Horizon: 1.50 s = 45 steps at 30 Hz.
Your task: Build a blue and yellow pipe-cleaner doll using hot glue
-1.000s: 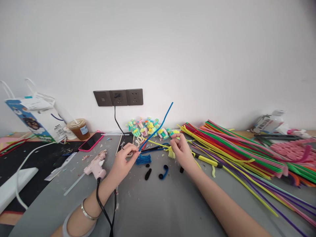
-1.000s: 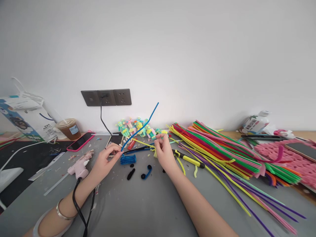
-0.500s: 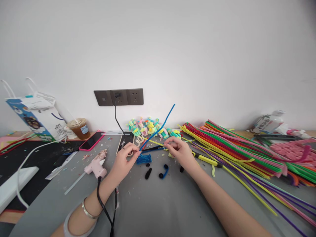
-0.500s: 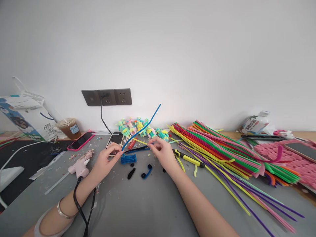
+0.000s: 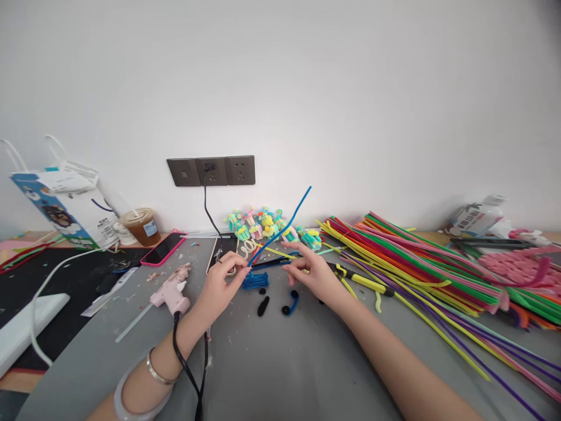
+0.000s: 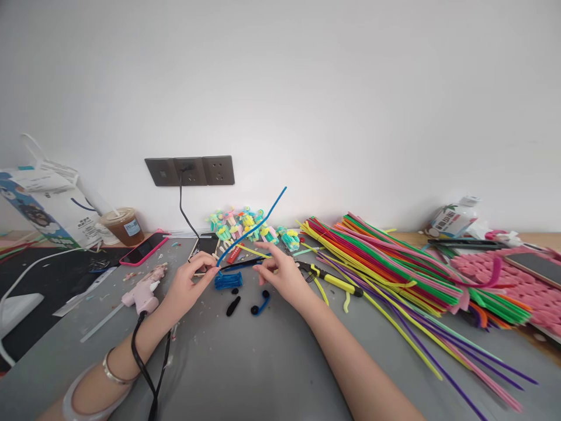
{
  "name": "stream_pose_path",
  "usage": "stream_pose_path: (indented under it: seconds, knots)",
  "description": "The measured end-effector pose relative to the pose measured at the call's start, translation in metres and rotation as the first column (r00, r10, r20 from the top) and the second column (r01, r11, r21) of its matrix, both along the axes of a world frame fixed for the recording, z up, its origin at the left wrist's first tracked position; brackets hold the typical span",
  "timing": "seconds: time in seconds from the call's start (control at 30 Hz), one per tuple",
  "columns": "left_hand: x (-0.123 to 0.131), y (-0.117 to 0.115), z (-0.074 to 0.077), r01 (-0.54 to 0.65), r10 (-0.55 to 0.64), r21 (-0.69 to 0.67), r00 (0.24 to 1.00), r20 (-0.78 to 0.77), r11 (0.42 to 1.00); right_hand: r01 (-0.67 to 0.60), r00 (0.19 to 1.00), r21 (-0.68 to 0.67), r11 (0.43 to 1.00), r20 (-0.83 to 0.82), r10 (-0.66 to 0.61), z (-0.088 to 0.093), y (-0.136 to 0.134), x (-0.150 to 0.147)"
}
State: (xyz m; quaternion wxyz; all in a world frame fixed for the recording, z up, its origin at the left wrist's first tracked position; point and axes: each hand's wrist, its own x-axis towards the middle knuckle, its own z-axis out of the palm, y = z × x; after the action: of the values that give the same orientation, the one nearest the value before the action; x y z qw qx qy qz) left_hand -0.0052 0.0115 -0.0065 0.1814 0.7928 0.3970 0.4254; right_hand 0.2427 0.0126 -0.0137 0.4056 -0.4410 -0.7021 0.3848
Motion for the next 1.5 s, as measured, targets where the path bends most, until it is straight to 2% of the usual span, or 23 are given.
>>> stream_pose_path:
  seconds: [0.17, 0.27, 0.37, 0.57, 0.97, 1.1, 1.27, 1.5]
  knots:
    - [0.001, 0.000, 0.001, 0.002, -0.002, -0.001, 1.000, 0.007, 1.000, 0.022, 0.970, 0.198, 0.980, 0.235, -0.069, -0.003, 0.001, 0.001]
    - [0.002, -0.001, 0.002, 0.005, -0.005, -0.003, 1.000, 0.005, 1.000, 0.058, 0.952, 0.342, 0.938, 0.266, -0.155, -0.007, 0.003, 0.001]
    - [0.002, -0.001, 0.002, 0.012, -0.012, 0.002, 1.000, 0.010, 1.000, 0.080, 0.945, 0.400, 0.913, 0.262, -0.198, -0.009, 0.004, 0.000]
    - [0.001, 0.000, 0.000, 0.017, -0.017, 0.002, 1.000, 0.005, 1.000, 0.184, 0.943, 0.438, 0.880, 0.173, -0.283, -0.002, 0.003, 0.000]
    - [0.001, -0.002, 0.000, 0.037, -0.037, -0.025, 0.999, 0.001, 0.999, 0.131, 0.971, 0.298, 0.945, 0.152, -0.182, -0.003, -0.002, -0.001]
    - [0.002, -0.002, 0.001, 0.040, -0.040, -0.014, 0.999, -0.016, 0.999, 0.122, 0.978, 0.319, 0.940, 0.124, -0.169, -0.001, -0.002, 0.000]
    - [0.002, -0.003, 0.001, 0.043, -0.043, -0.021, 0.999, -0.015, 0.999, 0.026, 0.996, 0.348, 0.937, 0.071, -0.054, 0.002, -0.004, -0.001]
    - [0.002, -0.003, 0.001, 0.077, -0.078, -0.035, 0.997, -0.026, 0.996, 0.048, 0.992, 0.389, 0.920, 0.092, -0.091, 0.007, -0.009, -0.007]
